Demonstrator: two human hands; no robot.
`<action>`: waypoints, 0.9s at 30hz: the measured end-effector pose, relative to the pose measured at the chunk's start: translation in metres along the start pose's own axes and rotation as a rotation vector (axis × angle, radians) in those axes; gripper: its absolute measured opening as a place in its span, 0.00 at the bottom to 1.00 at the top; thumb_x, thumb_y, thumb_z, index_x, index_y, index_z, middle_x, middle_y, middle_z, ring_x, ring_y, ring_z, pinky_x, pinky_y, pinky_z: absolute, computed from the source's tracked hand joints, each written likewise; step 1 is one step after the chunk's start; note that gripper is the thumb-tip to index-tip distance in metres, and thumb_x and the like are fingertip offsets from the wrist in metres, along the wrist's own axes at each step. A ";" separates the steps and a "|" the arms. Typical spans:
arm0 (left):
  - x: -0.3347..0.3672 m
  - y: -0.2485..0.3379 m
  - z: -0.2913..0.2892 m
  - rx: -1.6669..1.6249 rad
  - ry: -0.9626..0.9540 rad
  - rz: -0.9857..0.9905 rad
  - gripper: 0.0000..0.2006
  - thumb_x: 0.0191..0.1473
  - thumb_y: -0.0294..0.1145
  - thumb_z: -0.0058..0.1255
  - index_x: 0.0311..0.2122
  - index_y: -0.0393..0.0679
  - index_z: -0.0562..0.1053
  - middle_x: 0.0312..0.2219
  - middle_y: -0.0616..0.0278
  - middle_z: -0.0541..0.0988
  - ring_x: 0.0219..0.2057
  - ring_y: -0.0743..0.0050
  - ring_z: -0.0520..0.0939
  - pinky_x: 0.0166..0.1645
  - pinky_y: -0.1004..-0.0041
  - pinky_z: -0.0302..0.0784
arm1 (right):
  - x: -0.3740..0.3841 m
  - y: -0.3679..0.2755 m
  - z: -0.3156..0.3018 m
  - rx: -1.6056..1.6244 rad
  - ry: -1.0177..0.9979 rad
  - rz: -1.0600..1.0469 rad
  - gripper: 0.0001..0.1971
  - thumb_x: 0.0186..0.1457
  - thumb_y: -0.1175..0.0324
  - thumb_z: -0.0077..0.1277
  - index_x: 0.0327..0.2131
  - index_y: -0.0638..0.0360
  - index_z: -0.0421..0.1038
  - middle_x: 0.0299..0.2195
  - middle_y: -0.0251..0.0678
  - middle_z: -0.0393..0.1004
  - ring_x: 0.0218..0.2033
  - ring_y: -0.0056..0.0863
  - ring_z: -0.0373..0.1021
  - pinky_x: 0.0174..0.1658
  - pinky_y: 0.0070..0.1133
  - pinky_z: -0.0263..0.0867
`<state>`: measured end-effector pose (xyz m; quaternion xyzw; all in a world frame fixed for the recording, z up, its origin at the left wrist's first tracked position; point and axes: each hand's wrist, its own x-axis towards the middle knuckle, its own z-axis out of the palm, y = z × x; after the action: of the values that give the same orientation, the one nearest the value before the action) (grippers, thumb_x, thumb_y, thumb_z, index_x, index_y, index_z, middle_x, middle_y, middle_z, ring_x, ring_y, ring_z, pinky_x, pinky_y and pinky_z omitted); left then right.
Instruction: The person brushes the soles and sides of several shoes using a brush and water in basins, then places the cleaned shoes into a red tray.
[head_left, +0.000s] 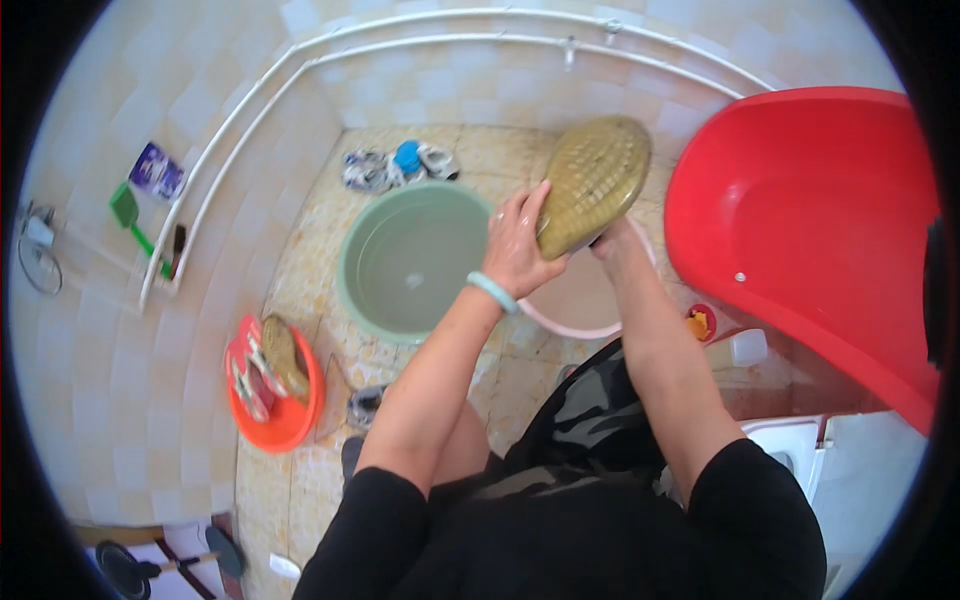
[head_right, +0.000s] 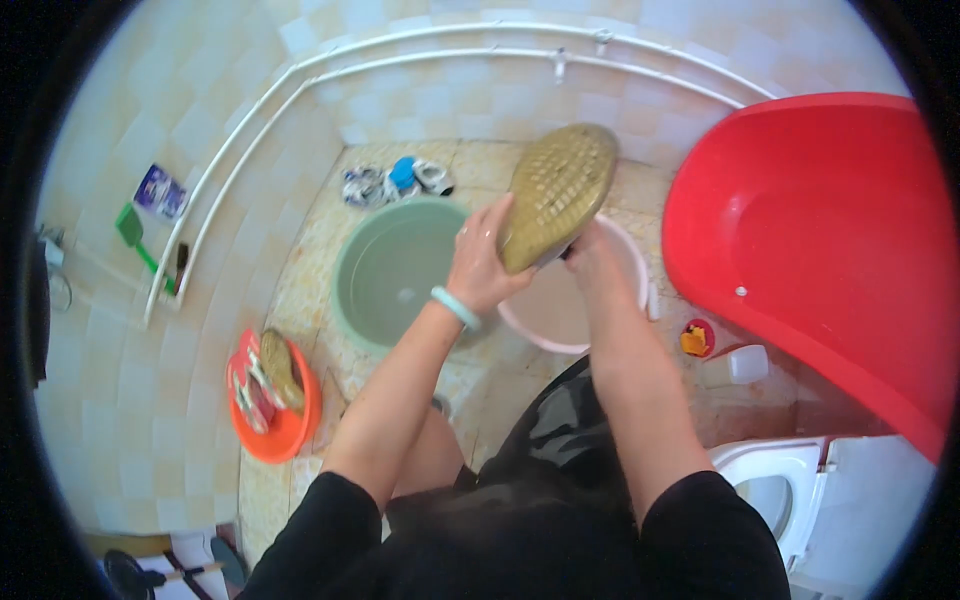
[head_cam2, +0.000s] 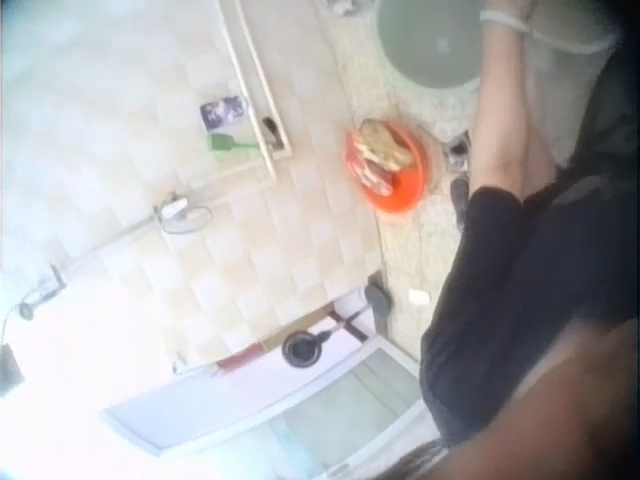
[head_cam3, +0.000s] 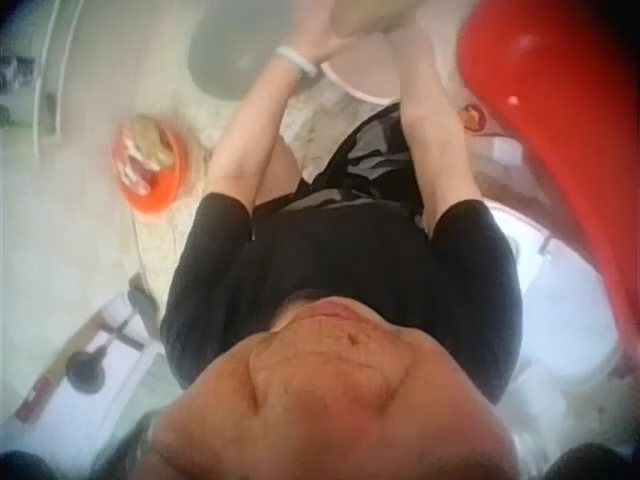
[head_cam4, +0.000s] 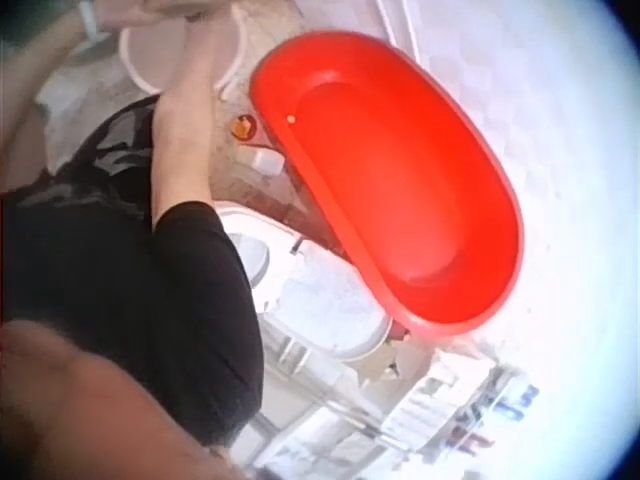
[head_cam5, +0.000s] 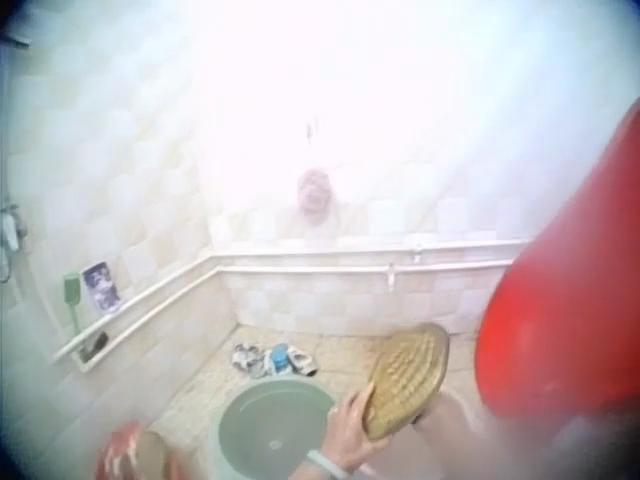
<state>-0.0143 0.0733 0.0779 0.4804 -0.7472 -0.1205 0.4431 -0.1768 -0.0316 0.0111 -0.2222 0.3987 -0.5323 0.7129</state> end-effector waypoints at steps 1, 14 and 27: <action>-0.007 -0.004 0.003 0.103 -0.029 -0.015 0.47 0.29 0.34 0.63 0.58 0.39 0.53 0.49 0.46 0.63 0.51 0.47 0.64 0.55 0.61 0.61 | 0.000 0.002 -0.001 -0.021 0.005 -0.008 0.17 0.53 0.57 0.46 0.40 0.58 0.70 0.38 0.39 0.74 0.37 0.31 0.72 0.41 0.27 0.69; -0.006 -0.048 0.014 -0.386 0.051 -0.422 0.50 0.27 0.25 0.58 0.60 0.35 0.46 0.47 0.46 0.64 0.49 0.53 0.68 0.54 0.65 0.63 | -0.011 -0.008 0.014 -0.611 0.301 -0.179 0.19 0.51 0.52 0.50 0.27 0.62 0.69 0.18 0.30 0.67 0.21 0.21 0.61 0.25 0.22 0.57; 0.000 -0.039 -0.007 -0.715 0.037 -0.465 0.47 0.31 0.23 0.55 0.60 0.35 0.45 0.46 0.52 0.68 0.44 0.66 0.73 0.48 0.72 0.69 | -0.008 0.013 0.031 0.124 -0.094 -0.067 0.16 0.56 0.55 0.46 0.38 0.58 0.66 0.28 0.35 0.70 0.32 0.31 0.68 0.37 0.29 0.65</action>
<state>0.0146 0.0551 0.0583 0.4542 -0.5219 -0.4602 0.5564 -0.1451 -0.0228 0.0221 -0.2152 0.3235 -0.5685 0.7251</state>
